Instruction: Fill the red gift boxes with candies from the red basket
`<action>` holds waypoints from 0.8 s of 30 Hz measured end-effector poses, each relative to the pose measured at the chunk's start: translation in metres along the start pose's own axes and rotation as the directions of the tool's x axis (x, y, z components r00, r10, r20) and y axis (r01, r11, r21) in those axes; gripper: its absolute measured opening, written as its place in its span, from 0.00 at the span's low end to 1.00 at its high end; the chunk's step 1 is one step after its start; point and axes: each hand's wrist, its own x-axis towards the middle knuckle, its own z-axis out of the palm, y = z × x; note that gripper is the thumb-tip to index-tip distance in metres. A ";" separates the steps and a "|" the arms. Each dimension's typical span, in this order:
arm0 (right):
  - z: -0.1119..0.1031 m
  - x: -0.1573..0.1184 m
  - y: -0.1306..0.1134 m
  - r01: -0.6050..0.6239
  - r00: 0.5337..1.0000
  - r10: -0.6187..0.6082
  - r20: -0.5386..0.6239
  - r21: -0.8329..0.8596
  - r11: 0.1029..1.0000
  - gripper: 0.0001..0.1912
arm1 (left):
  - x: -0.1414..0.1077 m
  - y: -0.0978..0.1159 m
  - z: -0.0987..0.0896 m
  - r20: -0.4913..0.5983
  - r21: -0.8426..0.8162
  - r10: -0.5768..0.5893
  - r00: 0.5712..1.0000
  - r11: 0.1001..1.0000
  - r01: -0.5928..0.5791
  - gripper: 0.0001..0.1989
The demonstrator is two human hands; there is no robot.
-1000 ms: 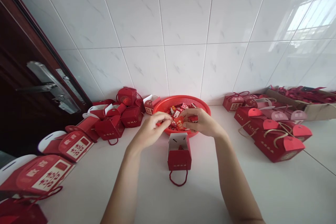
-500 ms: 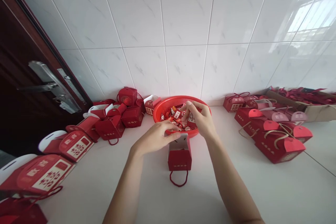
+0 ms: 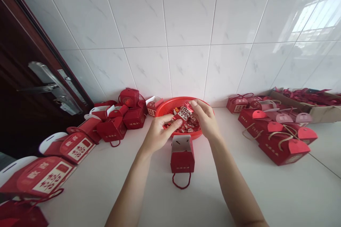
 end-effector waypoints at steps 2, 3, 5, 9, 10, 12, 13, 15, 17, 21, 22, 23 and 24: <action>-0.005 0.000 -0.002 0.020 1.000 -0.019 -0.013 0.043 0.999 0.18 | 0.000 -0.001 -0.002 -0.007 -0.019 0.000 1.000 1.000 0.000 0.16; -0.007 0.000 -0.002 0.028 0.999 -0.027 -0.022 0.072 0.997 0.18 | 0.000 -0.001 -0.003 -0.007 -0.031 -0.002 1.000 1.000 0.002 0.16; -0.009 0.000 -0.004 0.025 1.000 -0.025 0.002 0.101 0.995 0.16 | 0.000 -0.002 -0.003 -0.004 -0.051 -0.004 1.000 0.999 0.004 0.14; -0.010 -0.002 -0.007 0.030 1.000 -0.031 0.006 0.115 0.993 0.15 | 0.000 -0.001 -0.001 0.019 -0.062 0.000 1.000 0.998 0.001 0.13; -0.010 -0.002 -0.007 0.029 1.000 -0.029 0.000 0.108 0.994 0.15 | -0.001 0.000 -0.001 0.027 -0.059 0.000 1.000 0.998 0.002 0.14; -0.011 -0.002 -0.008 0.029 1.000 -0.028 -0.010 0.097 0.995 0.15 | -0.001 0.001 0.000 0.038 -0.043 -0.004 0.999 0.999 0.006 0.15; -0.011 -0.003 -0.008 0.031 0.999 -0.030 -0.014 0.096 0.995 0.16 | -0.001 0.001 0.000 0.042 -0.036 -0.007 0.999 0.999 0.009 0.15; -0.012 -0.003 -0.009 0.028 1.000 -0.027 -0.008 0.093 0.995 0.15 | -0.001 0.002 0.001 0.038 -0.030 -0.009 0.999 0.999 0.011 0.15; -0.011 -0.004 -0.010 0.016 1.000 -0.018 0.025 0.083 0.996 0.15 | 0.000 0.002 0.001 0.031 -0.037 -0.007 0.999 0.999 0.008 0.14; -0.008 -0.005 -0.009 0.028 0.996 -0.036 0.077 0.103 0.994 0.14 | 0.000 0.000 0.002 -0.004 -0.053 0.018 1.000 0.998 -0.018 0.14; -0.007 -0.005 -0.009 0.037 0.996 -0.046 0.072 0.118 0.992 0.14 | 0.000 0.000 0.003 -0.038 -0.053 0.030 0.999 0.998 -0.033 0.14; -0.006 -0.005 -0.009 0.042 0.996 -0.051 0.068 0.128 0.991 0.14 | 0.000 -0.001 0.004 -0.083 -0.052 0.045 0.996 0.997 -0.049 0.13; -0.005 -0.005 -0.009 0.041 0.996 -0.051 0.077 0.130 0.991 0.15 | 0.000 -0.002 0.005 -0.130 -0.049 0.059 0.990 0.997 -0.066 0.13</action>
